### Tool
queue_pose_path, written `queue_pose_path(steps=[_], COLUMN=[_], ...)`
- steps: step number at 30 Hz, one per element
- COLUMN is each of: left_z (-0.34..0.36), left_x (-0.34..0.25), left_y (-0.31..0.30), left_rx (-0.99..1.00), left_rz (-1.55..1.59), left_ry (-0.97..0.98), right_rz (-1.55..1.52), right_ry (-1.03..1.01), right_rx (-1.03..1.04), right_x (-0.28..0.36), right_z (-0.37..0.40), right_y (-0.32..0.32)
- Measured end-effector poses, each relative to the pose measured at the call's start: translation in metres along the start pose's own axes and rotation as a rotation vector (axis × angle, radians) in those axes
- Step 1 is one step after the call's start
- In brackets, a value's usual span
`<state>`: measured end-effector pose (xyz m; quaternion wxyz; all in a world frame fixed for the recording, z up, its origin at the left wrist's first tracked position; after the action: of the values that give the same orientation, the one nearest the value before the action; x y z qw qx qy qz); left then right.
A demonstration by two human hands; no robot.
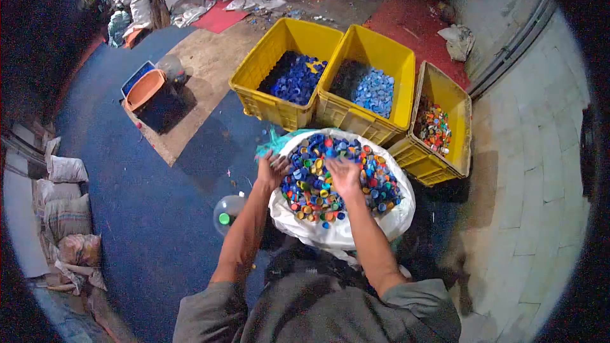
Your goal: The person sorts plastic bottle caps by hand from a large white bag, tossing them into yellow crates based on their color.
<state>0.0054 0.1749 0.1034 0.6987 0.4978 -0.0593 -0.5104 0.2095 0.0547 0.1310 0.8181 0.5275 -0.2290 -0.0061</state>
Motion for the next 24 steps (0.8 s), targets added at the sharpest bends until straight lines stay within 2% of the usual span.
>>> queue_pose_path(steps=[1,2,4,7,8,9,10,13,15,16,17,19,22,24], left_z=[0.008,0.026,0.035,0.066,0.072,0.072,0.075,0.087,0.083,0.081,0.066,0.058,0.067,0.065], left_x=[0.018,0.035,0.074,0.104,0.110,0.110,0.112,0.119,0.123,0.121,0.136,0.145,0.138,0.147], left_y=[-0.030,-0.042,-0.111,-0.147,-0.150,-0.151,-0.153,-0.127,-0.120,-0.114,-0.138,-0.137,-0.091,-0.085], left_rx=[-0.001,-0.125,-0.188,-0.250,-0.268,-0.214,-0.159,-0.246,-0.275,-0.362,-0.363,-0.350,-0.270,-0.142], left_rz=[0.000,-0.009,-0.065,-0.177,-0.216,-0.470,-0.722,-0.834,-0.932,-1.134,-1.110,-1.146,-1.198,-1.216], left_ry=[-0.041,-0.061,-0.148,-0.220,-0.246,-0.203,-0.164,-0.036,0.035,-0.033,-0.014,0.028,-0.015,0.025], right_rz=[0.031,0.048,0.155,0.454,0.568,0.682,0.896,1.105,1.282,1.389,1.492,1.505,1.575,1.671], right_ry=[0.046,0.096,0.169,0.221,0.230,0.237,0.253,0.403,0.273,0.200,0.127,0.089,0.071,0.052], right_rx=[-0.025,-0.065,-0.144,-0.278,-0.335,-0.388,-0.327,-0.419,-0.365,-0.311,-0.258,-0.238,-0.217,-0.231], right_x=[-0.004,-0.006,-0.008,-0.007,-0.003,-0.002,-0.003,-0.006,-0.010,-0.013,-0.015,-0.021,-0.025,-0.029], right_z=[0.013,0.034,0.075,0.125,0.141,0.153,0.159,0.174,0.173,0.170,0.171,0.168,0.166,0.165], right_y=[-0.040,-0.070,-0.122,-0.166,-0.168,-0.167,-0.184,-0.171,-0.171,-0.176,-0.180,-0.177,-0.182,-0.181])
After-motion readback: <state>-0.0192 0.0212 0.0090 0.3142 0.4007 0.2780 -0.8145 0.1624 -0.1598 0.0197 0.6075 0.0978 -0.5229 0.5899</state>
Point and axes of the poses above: each hand's wrist, its own z-axis away from the middle knuckle, its own y-axis out of the palm, x = y × z, the point moved 2 cm from there along -z, towards the middle knuckle, and after that the axes turned 14 degrees about x, right-handed, at the moved point
